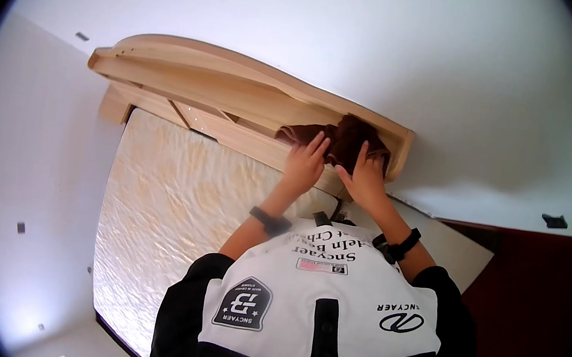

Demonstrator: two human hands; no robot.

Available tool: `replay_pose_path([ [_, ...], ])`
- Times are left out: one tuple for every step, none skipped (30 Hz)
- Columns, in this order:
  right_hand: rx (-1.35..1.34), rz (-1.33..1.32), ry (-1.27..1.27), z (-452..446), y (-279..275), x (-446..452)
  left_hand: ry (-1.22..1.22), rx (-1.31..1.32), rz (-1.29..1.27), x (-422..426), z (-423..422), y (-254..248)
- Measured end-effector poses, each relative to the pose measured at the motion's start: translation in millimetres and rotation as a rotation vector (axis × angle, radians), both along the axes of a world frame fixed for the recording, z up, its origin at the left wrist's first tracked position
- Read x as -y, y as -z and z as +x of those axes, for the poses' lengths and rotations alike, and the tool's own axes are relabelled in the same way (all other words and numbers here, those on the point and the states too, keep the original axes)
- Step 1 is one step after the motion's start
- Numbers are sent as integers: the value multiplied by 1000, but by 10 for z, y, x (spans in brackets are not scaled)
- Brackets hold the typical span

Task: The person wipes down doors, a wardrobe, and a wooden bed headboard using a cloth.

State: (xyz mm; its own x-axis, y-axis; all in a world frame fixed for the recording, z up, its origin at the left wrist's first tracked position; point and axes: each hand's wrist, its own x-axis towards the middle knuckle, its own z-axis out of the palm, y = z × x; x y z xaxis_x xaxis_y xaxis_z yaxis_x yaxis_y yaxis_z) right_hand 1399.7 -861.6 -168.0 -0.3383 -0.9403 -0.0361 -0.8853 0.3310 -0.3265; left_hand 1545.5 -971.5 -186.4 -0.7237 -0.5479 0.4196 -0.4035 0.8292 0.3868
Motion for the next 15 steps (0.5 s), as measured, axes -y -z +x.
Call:
replay_pose_path([
  [-16, -38, -51, -17, 18, 86, -50, 33, -9, 41, 35, 22],
  [-29, -75, -98, -34, 38, 171, -133, 40, 104, 89, 100, 41],
  [-35, -74, -112, -39, 57, 279, -215, 22, 75, 182, 148, 80],
  [26, -98, -182, -26, 75, 407, -261, -49, 79, 288, 231, 136],
  [90, -120, -250, -1, 103, 498, -308, -30, 101, 410, 303, 164],
  [86, -115, -257, 40, 140, 564, -339, -14, 72, 509, 381, 163],
  [18, -155, -281, 76, 180, 615, -359, -23, 74, 549, 428, 123],
  [-51, -199, -304, 83, 214, 635, -375, -26, 88, 568, 443, 91],
  [-55, -201, -306, 76, 236, 623, -389, -30, 100, 588, 437, 67],
  [-56, -207, -265, 76, 264, 595, -388, -33, 98, 600, 414, 59],
  [-55, -212, -223, 64, 295, 543, -410, -119, 137, 596, 383, 54],
  [-55, -210, -223, 56, 248, 461, -430, -204, 177, 575, 360, 65],
  [-67, -98, -148, 48, 152, 367, -430, -204, 180, 525, 321, 43],
  [-80, 12, -75, 30, 98, 288, -430, -221, 189, 462, 262, 26],
  [-84, 11, -79, -8, 111, 203, -432, -240, 197, 387, 185, -16],
])
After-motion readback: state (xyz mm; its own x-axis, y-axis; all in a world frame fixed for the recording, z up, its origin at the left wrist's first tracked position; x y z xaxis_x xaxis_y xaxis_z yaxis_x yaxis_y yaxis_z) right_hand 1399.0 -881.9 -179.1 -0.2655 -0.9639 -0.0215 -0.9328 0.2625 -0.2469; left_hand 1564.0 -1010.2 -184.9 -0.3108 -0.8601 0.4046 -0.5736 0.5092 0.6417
